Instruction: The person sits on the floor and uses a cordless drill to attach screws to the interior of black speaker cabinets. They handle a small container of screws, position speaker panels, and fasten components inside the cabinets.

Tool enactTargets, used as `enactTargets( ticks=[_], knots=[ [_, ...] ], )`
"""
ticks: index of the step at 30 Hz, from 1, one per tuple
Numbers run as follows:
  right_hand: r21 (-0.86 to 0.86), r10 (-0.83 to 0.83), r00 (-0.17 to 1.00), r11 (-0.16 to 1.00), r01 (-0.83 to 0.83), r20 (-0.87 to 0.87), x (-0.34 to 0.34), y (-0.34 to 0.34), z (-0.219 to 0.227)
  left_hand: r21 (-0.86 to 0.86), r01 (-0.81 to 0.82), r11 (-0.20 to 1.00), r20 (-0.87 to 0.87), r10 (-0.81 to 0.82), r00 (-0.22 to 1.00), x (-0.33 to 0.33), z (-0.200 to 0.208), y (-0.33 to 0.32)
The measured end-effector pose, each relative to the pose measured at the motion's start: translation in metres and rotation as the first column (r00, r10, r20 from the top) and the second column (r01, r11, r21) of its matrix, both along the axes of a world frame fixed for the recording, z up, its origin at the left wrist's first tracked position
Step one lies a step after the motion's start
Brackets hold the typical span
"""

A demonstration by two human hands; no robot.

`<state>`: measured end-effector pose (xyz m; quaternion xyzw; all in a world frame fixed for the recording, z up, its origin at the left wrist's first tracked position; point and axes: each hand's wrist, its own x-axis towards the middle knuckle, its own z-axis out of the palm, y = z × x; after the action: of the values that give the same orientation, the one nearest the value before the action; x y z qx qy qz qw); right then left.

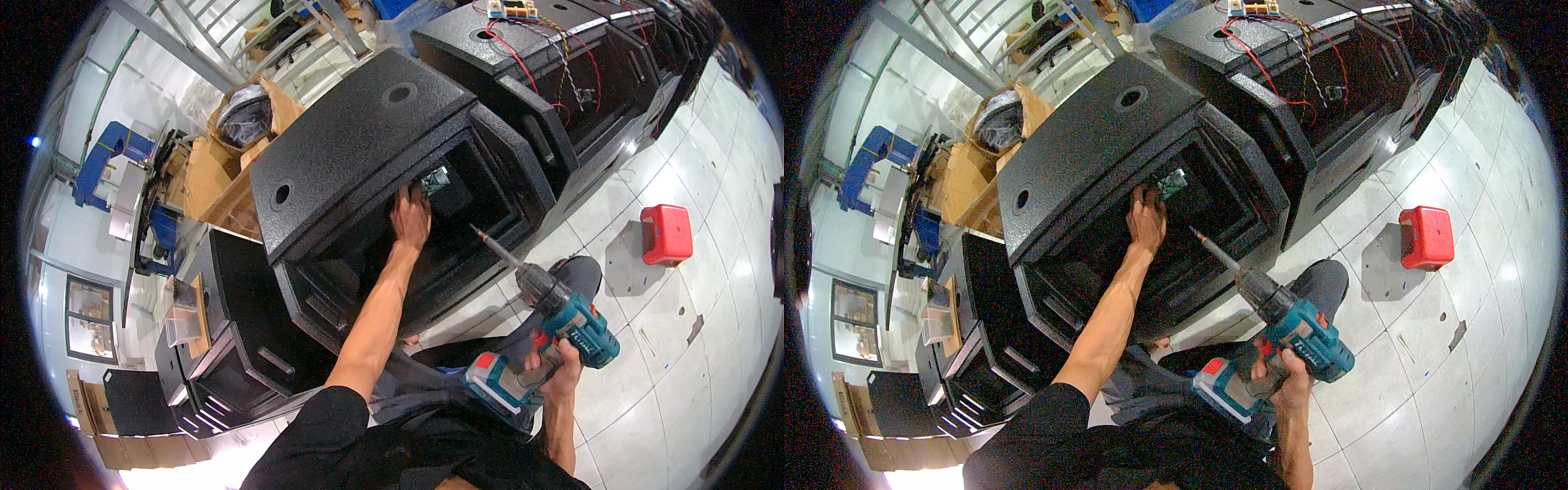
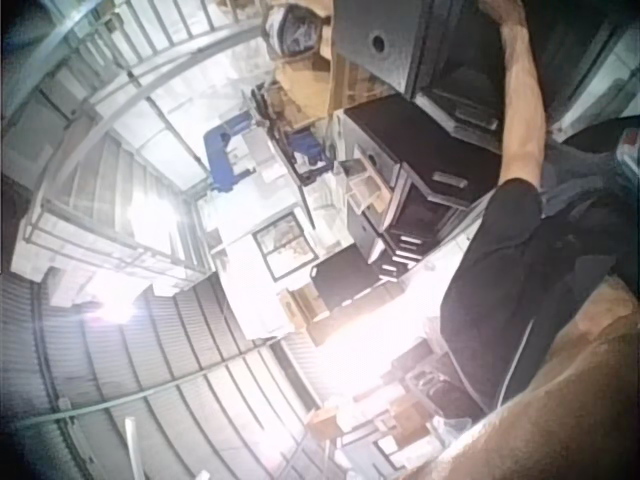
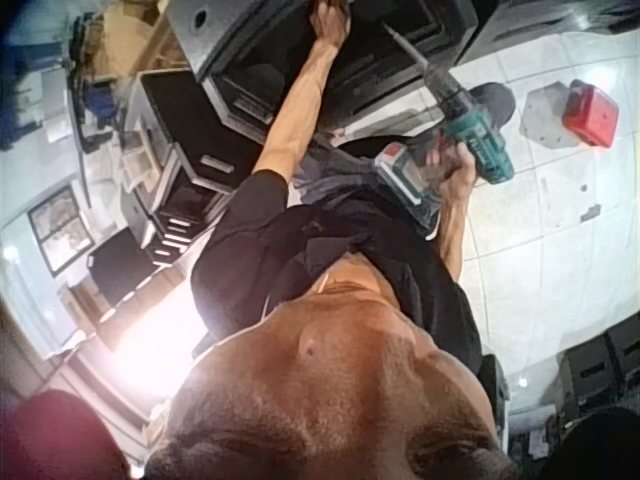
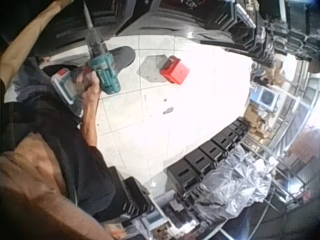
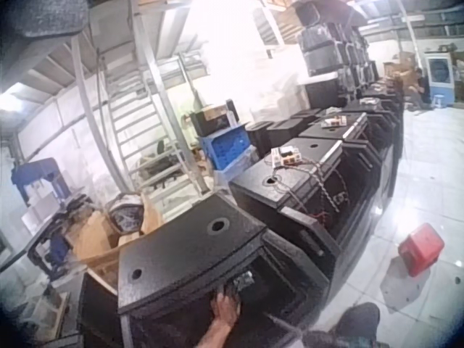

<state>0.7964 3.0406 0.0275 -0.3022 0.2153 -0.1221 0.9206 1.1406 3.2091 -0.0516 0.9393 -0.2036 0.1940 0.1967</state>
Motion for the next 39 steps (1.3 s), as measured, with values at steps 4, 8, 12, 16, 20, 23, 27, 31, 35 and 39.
enactTargets(
  ticks=[4,8,12,16,20,23,27,31,35,39],
  knots=[
    [-0.022,-0.102,0.992,0.995,0.100,-0.080,0.029,0.005,0.019,0.010,0.047,0.999,-0.005,-0.047,0.999,-0.010,0.009,-0.002],
    [-0.157,-0.206,0.963,0.971,0.179,-0.177,0.073,0.012,0.047,0.006,0.073,0.997,-0.032,-0.073,0.997,-0.016,0.017,-0.010],
    [-0.157,-0.207,0.966,0.971,0.182,-0.157,0.117,0.023,0.051,0.047,0.061,0.997,0.017,-0.062,0.998,-0.004,-0.003,-0.002],
    [-0.145,-0.176,0.974,0.977,0.155,-0.145,0.146,0.027,0.051,0.030,0.094,0.995,0.115,-0.097,0.989,-0.002,-0.002,0.003],
    [-0.154,-0.159,0.976,0.979,0.136,-0.147,0.161,0.030,0.054,-0.049,0.075,0.996,0.063,-0.071,0.995,-0.006,-0.002,0.002],
    [-0.163,-0.176,0.969,0.975,0.148,-0.175,0.169,0.031,0.054,-0.105,0.117,0.988,0.081,-0.109,0.991,-0.009,0.004,-0.001],
    [-0.160,-0.174,0.965,0.977,0.143,-0.196,0.179,0.035,0.054,-0.119,0.103,0.988,0.099,-0.092,0.991,-0.008,0.000,-0.001],
    [-0.178,-0.164,0.970,0.975,0.132,-0.179,0.188,0.037,0.050,-0.162,0.101,0.982,0.097,-0.086,0.992,-0.008,0.000,-0.005],
    [-0.197,-0.159,0.972,0.973,0.124,-0.174,0.192,0.039,0.051,-0.184,0.083,0.980,0.076,-0.070,0.995,-0.007,0.000,-0.005],
    [-0.218,-0.162,0.971,0.968,0.122,-0.176,0.195,0.038,0.052,-0.178,0.032,0.983,0.050,-0.023,0.998,-0.009,-0.002,-0.007]
  ],
)
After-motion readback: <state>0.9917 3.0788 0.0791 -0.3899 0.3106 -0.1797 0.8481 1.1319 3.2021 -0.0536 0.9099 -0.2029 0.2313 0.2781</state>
